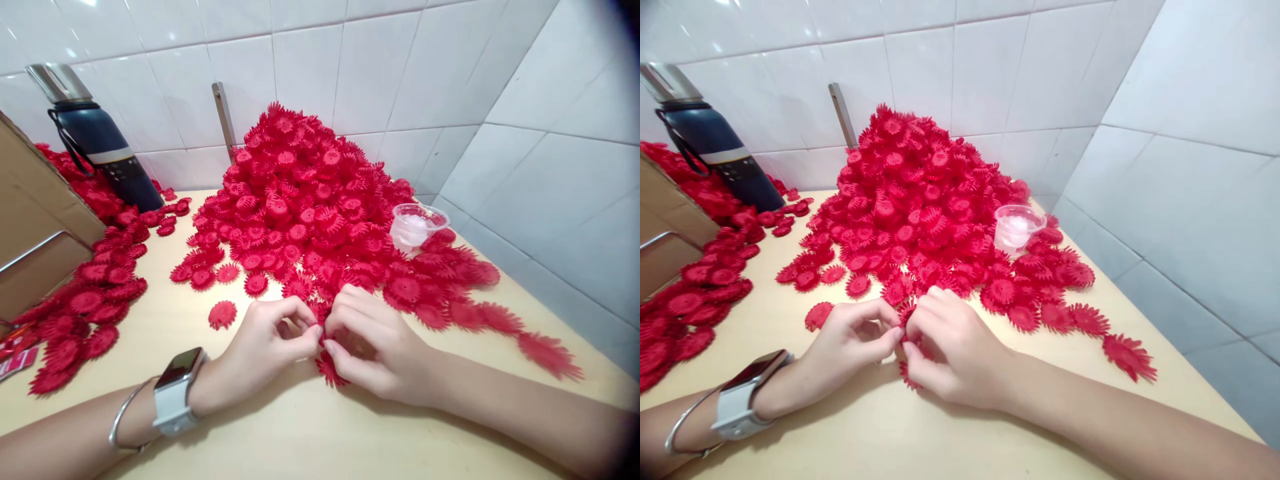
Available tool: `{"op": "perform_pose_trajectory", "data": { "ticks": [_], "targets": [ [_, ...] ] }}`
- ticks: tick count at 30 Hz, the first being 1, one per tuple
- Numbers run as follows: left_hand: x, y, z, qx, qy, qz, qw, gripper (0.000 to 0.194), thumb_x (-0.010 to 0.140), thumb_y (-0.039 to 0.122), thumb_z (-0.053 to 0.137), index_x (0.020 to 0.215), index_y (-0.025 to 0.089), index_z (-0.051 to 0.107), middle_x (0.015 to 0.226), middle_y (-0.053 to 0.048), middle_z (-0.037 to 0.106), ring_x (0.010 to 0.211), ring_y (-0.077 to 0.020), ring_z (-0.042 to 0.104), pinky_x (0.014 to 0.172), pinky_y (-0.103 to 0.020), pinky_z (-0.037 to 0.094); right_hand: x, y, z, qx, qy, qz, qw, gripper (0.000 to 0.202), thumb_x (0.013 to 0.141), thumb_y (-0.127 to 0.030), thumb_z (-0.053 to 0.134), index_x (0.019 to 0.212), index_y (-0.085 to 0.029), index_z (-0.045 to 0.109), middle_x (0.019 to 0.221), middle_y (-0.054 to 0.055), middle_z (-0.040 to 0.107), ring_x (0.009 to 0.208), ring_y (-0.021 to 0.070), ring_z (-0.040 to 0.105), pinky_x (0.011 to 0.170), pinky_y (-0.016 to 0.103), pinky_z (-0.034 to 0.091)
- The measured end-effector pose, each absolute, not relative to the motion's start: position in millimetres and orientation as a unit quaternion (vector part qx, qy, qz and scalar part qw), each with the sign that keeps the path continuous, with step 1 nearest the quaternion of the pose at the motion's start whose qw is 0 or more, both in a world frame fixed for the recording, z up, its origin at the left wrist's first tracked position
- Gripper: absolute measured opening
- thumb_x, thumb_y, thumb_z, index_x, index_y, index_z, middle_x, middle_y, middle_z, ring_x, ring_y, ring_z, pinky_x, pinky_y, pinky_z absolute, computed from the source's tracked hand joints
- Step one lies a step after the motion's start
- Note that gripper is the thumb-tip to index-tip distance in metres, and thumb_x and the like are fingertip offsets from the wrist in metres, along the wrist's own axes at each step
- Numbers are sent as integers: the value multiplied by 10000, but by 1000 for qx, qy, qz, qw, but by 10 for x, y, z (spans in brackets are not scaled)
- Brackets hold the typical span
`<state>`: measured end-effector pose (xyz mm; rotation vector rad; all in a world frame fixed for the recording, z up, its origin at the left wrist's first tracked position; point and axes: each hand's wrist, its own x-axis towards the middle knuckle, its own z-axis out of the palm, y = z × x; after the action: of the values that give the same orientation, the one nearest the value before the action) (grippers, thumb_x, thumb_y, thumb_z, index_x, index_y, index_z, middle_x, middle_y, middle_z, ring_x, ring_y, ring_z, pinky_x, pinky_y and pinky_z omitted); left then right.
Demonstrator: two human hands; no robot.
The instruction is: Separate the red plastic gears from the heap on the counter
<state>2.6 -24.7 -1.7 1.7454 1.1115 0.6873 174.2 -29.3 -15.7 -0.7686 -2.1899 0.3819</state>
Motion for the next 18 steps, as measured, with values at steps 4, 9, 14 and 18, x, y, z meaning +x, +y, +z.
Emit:
{"op": "perform_pose_trajectory", "data": {
  "ticks": [4,9,14,18],
  "targets": [
    [28,-254,-13,712,457,277,455,58,720,116,545,678,138,578,598,22,590,540,-85,529,492,-161,414,1737,-293,-168,-319,-858,147,375,131,738,-135,505,622,-185,472,575,9,496,545,132,417,506,260,343],
    [29,-260,-12,720,447,281,451,49,728,136,545,696,142,581,595,25,583,527,-81,515,485,-163,407,1744,-280,-170,-308,-854,164,386,165,749,-85,451,615,-181,465,573,10,479,550,129,409,502,253,342],
    [10,-256,-36,726,460,276,432,71,708,109,531,650,149,545,573,39,541,519,-75,491,495,-170,394,1781,-255,-176,-401,-778,220,431,205,700,-76,446,540,-187,383,532,-19,394,504,109,373,456,237,298],
    [-20,-229,-65,681,485,301,459,86,708,110,521,646,161,491,558,46,525,493,-77,500,487,-182,398,1826,-185,-205,-517,-649,294,475,188,670,-100,459,538,-197,368,496,-55,335,450,88,329,422,224,264]
  ]
}}
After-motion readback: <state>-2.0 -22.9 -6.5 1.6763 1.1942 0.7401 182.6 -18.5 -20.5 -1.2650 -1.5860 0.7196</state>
